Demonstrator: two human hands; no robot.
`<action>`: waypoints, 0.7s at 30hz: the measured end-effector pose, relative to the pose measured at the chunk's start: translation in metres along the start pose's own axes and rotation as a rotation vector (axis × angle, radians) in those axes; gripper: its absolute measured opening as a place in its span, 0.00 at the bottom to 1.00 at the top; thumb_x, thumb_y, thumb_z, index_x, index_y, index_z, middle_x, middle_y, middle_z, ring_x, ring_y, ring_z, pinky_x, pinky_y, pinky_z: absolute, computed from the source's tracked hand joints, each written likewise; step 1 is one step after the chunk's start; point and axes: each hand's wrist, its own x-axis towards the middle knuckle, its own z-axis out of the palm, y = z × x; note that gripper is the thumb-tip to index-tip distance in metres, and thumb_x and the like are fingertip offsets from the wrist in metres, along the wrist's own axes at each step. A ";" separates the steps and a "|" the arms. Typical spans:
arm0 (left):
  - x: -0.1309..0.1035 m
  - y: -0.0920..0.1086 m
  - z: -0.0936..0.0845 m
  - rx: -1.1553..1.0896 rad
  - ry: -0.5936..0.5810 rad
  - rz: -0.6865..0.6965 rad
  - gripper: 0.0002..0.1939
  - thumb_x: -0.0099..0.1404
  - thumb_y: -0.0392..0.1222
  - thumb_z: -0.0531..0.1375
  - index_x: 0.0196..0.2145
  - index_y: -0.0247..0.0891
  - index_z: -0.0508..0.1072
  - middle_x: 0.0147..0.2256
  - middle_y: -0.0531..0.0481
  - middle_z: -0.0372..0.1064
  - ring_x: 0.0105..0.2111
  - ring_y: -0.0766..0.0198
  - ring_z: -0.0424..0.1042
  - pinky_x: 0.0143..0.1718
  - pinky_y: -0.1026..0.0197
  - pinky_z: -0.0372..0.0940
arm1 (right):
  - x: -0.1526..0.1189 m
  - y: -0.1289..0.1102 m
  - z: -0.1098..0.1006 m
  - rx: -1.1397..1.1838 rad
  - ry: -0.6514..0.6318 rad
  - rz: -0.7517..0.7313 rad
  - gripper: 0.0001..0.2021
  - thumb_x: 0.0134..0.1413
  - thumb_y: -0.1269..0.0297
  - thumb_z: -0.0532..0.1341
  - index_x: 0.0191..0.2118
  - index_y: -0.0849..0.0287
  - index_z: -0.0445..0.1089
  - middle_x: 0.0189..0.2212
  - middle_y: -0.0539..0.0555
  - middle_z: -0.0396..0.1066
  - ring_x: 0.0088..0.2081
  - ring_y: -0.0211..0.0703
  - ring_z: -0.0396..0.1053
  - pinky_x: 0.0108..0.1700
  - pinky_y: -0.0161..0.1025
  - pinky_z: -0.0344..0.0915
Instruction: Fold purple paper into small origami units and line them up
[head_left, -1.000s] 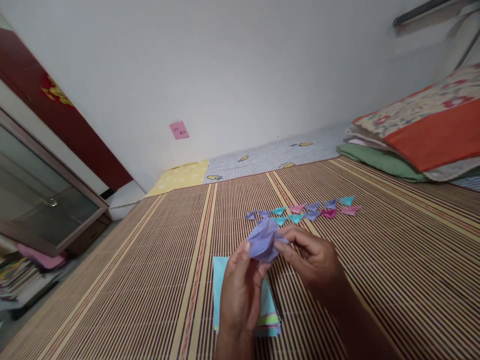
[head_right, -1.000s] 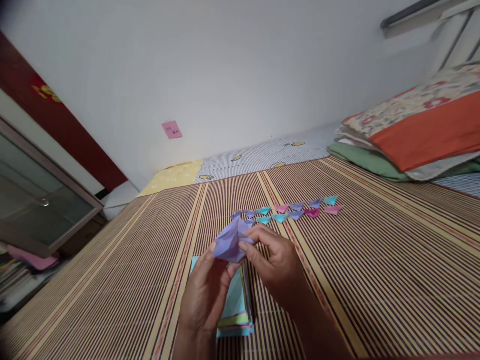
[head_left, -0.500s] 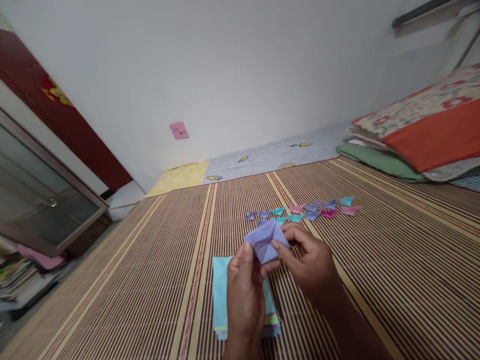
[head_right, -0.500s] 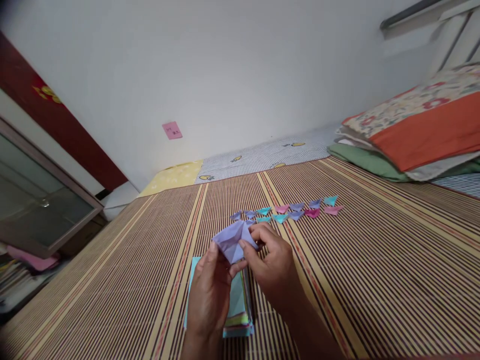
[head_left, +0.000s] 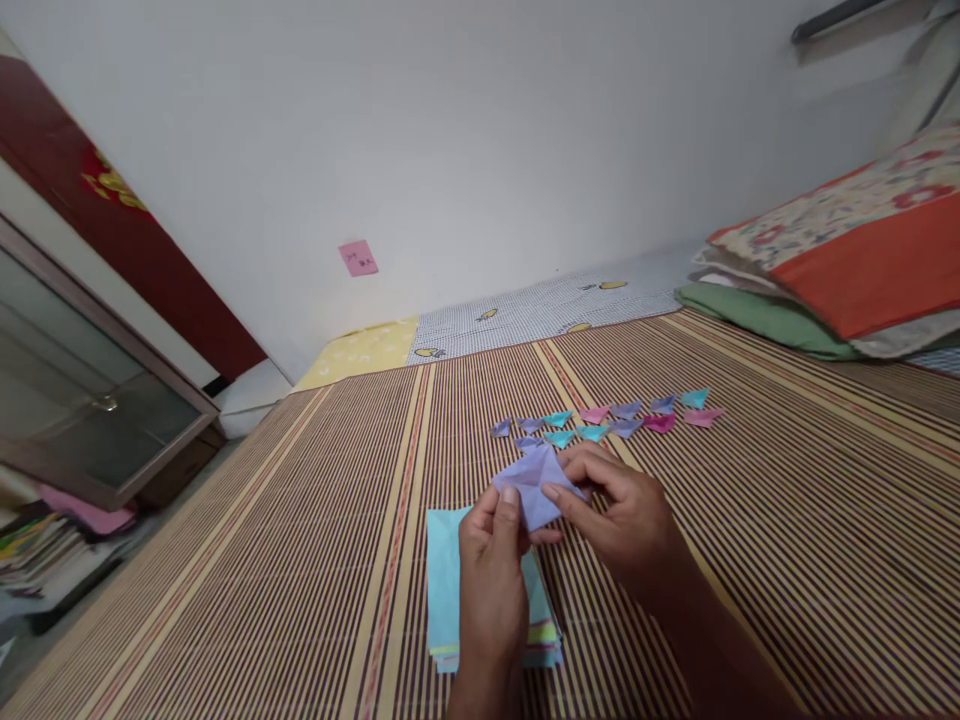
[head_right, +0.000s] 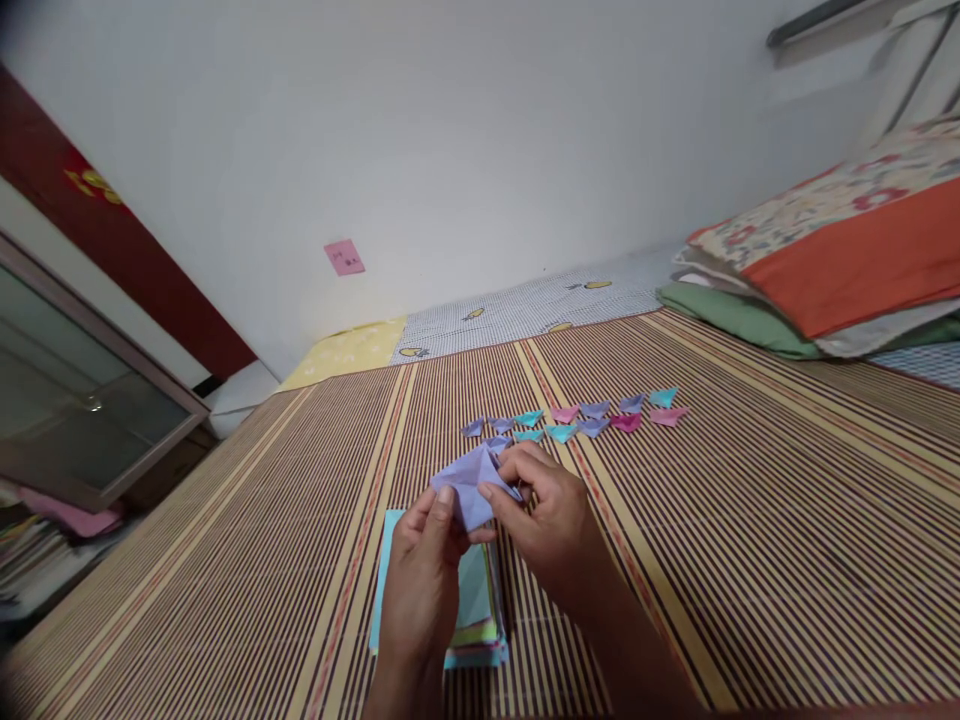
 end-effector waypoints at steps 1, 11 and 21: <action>0.000 0.000 0.000 -0.019 0.013 -0.006 0.19 0.62 0.55 0.69 0.39 0.34 0.79 0.36 0.45 0.79 0.34 0.61 0.77 0.33 0.63 0.75 | 0.000 0.000 0.000 0.016 -0.008 0.009 0.11 0.60 0.69 0.64 0.27 0.55 0.66 0.31 0.51 0.68 0.37 0.46 0.68 0.41 0.42 0.63; -0.004 0.009 0.004 -0.064 -0.039 -0.072 0.18 0.58 0.50 0.72 0.38 0.32 0.80 0.36 0.44 0.79 0.29 0.64 0.75 0.28 0.65 0.75 | -0.001 0.004 0.001 0.200 0.048 0.114 0.12 0.61 0.65 0.64 0.26 0.56 0.67 0.30 0.50 0.67 0.32 0.41 0.66 0.34 0.38 0.62; -0.004 0.006 0.002 0.164 -0.125 0.046 0.15 0.68 0.49 0.64 0.43 0.35 0.81 0.36 0.45 0.79 0.32 0.63 0.76 0.32 0.64 0.71 | -0.001 0.014 0.004 0.385 0.111 0.265 0.14 0.53 0.60 0.71 0.44 0.55 0.73 0.31 0.50 0.73 0.32 0.42 0.71 0.33 0.37 0.69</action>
